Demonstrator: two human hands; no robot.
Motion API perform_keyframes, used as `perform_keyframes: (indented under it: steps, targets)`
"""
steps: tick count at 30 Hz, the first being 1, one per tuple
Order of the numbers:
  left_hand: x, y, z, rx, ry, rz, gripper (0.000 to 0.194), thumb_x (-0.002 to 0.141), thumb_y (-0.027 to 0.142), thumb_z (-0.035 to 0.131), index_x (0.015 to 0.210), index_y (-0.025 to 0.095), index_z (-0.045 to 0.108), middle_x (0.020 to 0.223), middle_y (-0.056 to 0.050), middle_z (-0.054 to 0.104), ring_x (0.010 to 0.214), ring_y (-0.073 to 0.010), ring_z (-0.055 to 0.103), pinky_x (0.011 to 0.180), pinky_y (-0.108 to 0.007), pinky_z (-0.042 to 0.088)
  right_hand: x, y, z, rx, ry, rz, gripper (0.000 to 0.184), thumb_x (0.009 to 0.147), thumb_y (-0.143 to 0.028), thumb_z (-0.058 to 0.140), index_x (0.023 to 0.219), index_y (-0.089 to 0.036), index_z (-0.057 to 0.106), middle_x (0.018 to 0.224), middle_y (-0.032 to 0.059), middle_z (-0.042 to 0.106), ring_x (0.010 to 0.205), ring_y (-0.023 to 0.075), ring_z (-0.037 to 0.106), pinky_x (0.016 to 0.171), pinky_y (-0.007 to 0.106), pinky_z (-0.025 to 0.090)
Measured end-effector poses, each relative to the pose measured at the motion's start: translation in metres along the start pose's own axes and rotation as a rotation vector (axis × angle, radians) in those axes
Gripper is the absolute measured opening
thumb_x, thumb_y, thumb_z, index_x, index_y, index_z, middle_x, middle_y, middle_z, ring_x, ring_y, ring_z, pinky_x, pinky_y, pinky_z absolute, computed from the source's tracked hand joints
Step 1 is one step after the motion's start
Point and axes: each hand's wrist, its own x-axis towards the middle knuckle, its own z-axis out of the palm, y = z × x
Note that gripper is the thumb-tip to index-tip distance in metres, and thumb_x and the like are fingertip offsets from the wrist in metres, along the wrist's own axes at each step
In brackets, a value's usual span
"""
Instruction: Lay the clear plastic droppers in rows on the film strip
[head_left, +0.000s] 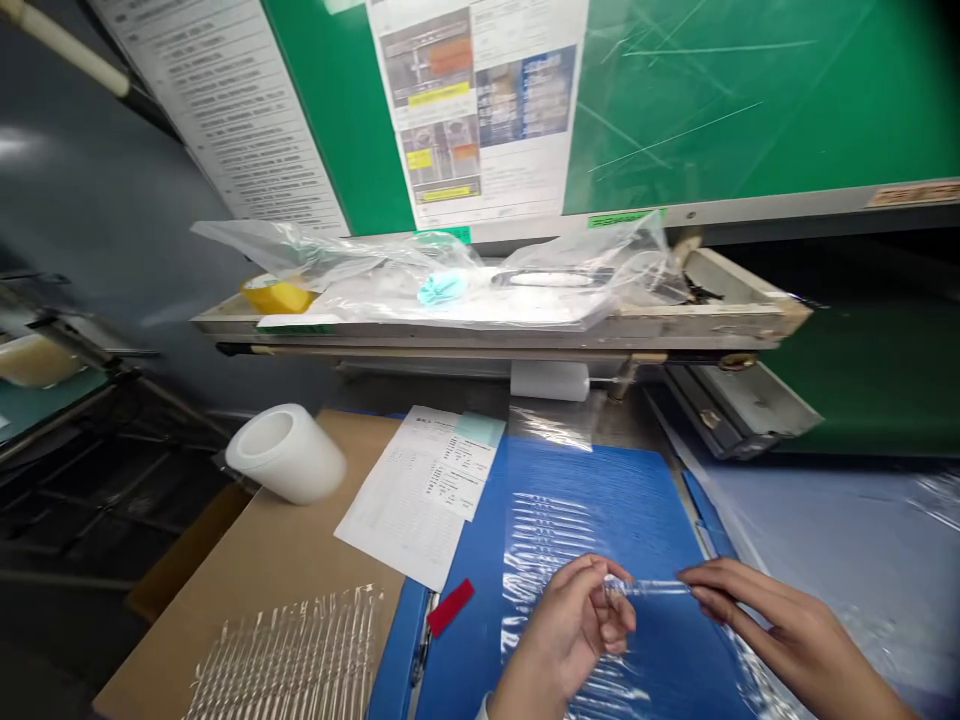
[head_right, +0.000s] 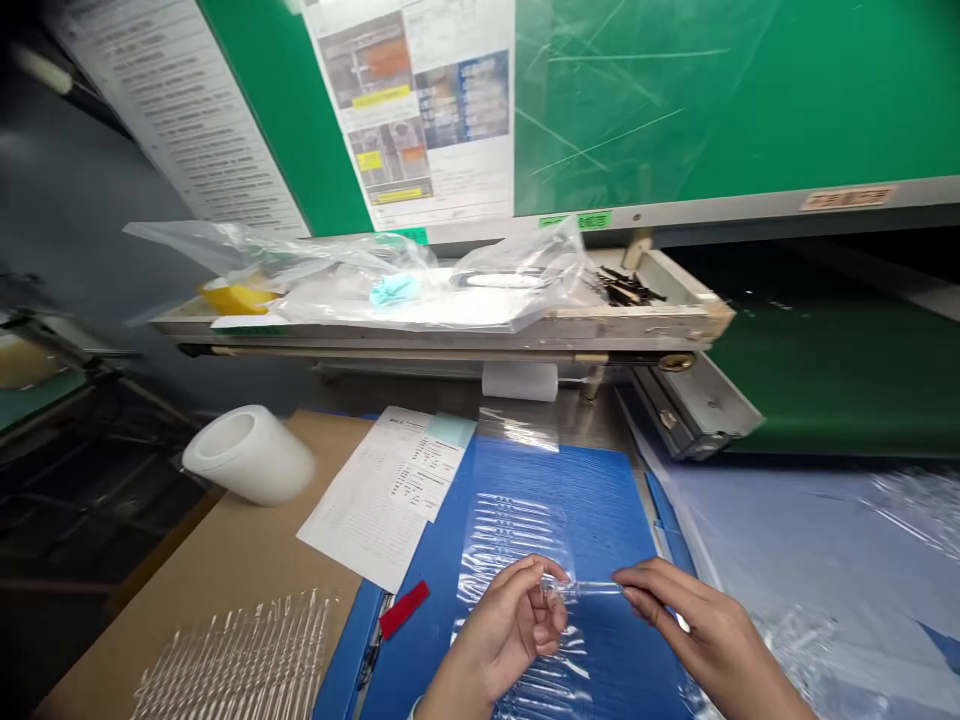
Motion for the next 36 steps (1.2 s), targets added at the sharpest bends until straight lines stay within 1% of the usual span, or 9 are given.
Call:
perform_keyframes:
  steps: [4, 9, 12, 14, 16, 21, 29, 33, 36]
  targets:
    - [0.004, 0.007, -0.016, 0.183, 0.217, 0.185, 0.039, 0.071, 0.051, 0.061, 0.075, 0.012, 0.057, 0.053, -0.002, 0.058, 0.042, -0.0065, 0.035, 0.047, -0.023, 0.024, 0.016, 0.007, 0.018, -0.026, -0.058, -0.07, 0.02, 0.085, -0.04, 0.055, 0.085, -0.026, 0.069, 0.073, 0.0035, 0.071, 0.062, 0.0182, 0.069, 0.051, 0.019, 0.055]
    - [0.011, 0.011, -0.038, 0.385, 0.324, 0.278, 0.042, 0.076, 0.056, 0.052, 0.074, 0.015, 0.054, 0.051, 0.0, 0.055, 0.043, -0.0093, 0.039, 0.048, -0.023, 0.031, 0.028, 0.022, 0.043, -0.084, -0.156, -0.121, 0.028, 0.092, -0.04, 0.044, 0.087, -0.025, 0.067, 0.075, 0.002, 0.071, 0.065, 0.0173, 0.069, 0.056, 0.022, 0.055]
    - [0.012, 0.012, -0.051, 0.549, 0.436, 0.325, 0.038, 0.084, 0.051, 0.043, 0.09, 0.015, 0.054, 0.066, -0.003, 0.06, 0.05, -0.0123, 0.045, 0.052, -0.025, 0.036, 0.035, 0.038, 0.056, -0.21, -0.14, -0.13, 0.033, 0.094, -0.04, 0.037, 0.085, -0.024, 0.065, 0.076, 0.003, 0.068, 0.069, 0.0167, 0.067, 0.061, 0.025, 0.054]
    - [0.011, 0.012, -0.06, 0.684, 0.55, 0.368, 0.034, 0.088, 0.045, 0.038, 0.103, 0.017, 0.051, 0.081, -0.007, 0.061, 0.064, -0.0161, 0.052, 0.061, -0.029, 0.04, 0.038, 0.05, 0.064, -0.288, -0.095, -0.117, 0.036, 0.095, -0.04, 0.034, 0.085, -0.022, 0.064, 0.078, 0.0047, 0.066, 0.072, 0.0184, 0.065, 0.064, 0.029, 0.053]
    - [0.01, 0.01, -0.066, 0.823, 0.617, 0.397, 0.031, 0.09, 0.039, 0.037, 0.105, 0.017, 0.052, 0.09, -0.01, 0.06, 0.078, -0.0209, 0.054, 0.07, -0.033, 0.041, 0.041, 0.062, 0.072, -0.334, -0.063, -0.095, 0.039, 0.096, -0.041, 0.033, 0.084, -0.02, 0.064, 0.078, 0.0059, 0.065, 0.072, 0.0204, 0.063, 0.066, 0.033, 0.051]
    - [0.009, -0.001, -0.071, 1.09, 0.611, 0.421, 0.027, 0.091, 0.025, 0.033, 0.093, 0.017, 0.059, 0.092, -0.011, 0.061, 0.087, -0.0255, 0.055, 0.076, -0.039, 0.043, 0.049, 0.077, 0.088, -0.407, -0.045, -0.091, 0.04, 0.097, -0.038, 0.032, 0.085, -0.018, 0.064, 0.078, 0.0065, 0.064, 0.073, 0.0214, 0.059, 0.067, 0.034, 0.046]
    - [0.014, -0.002, -0.069, 1.362, 0.583, 0.438, 0.029, 0.092, 0.016, 0.031, 0.097, 0.017, 0.059, 0.093, -0.009, 0.063, 0.087, -0.0227, 0.056, 0.074, -0.037, 0.049, 0.065, 0.078, 0.101, -0.459, -0.064, -0.124, 0.041, 0.098, -0.033, 0.03, 0.084, -0.017, 0.064, 0.078, 0.0073, 0.063, 0.074, 0.0199, 0.058, 0.066, 0.031, 0.041]
    - [0.017, -0.001, -0.067, 1.48, 0.58, 0.456, 0.03, 0.091, 0.01, 0.031, 0.1, 0.015, 0.059, 0.098, -0.01, 0.062, 0.091, -0.0229, 0.057, 0.078, -0.04, 0.05, 0.067, 0.078, 0.104, -0.481, -0.077, -0.131, 0.042, 0.098, -0.032, 0.028, 0.083, -0.016, 0.064, 0.078, 0.0076, 0.063, 0.072, 0.0203, 0.056, 0.065, 0.031, 0.04]
    - [0.021, 0.0, -0.065, 1.573, 0.575, 0.482, 0.031, 0.091, 0.009, 0.03, 0.105, 0.014, 0.057, 0.109, -0.012, 0.061, 0.1, -0.024, 0.056, 0.084, -0.043, 0.049, 0.067, 0.079, 0.105, -0.494, -0.086, -0.131, 0.042, 0.098, -0.032, 0.028, 0.084, -0.016, 0.064, 0.078, 0.0074, 0.062, 0.073, 0.0204, 0.056, 0.066, 0.031, 0.039]
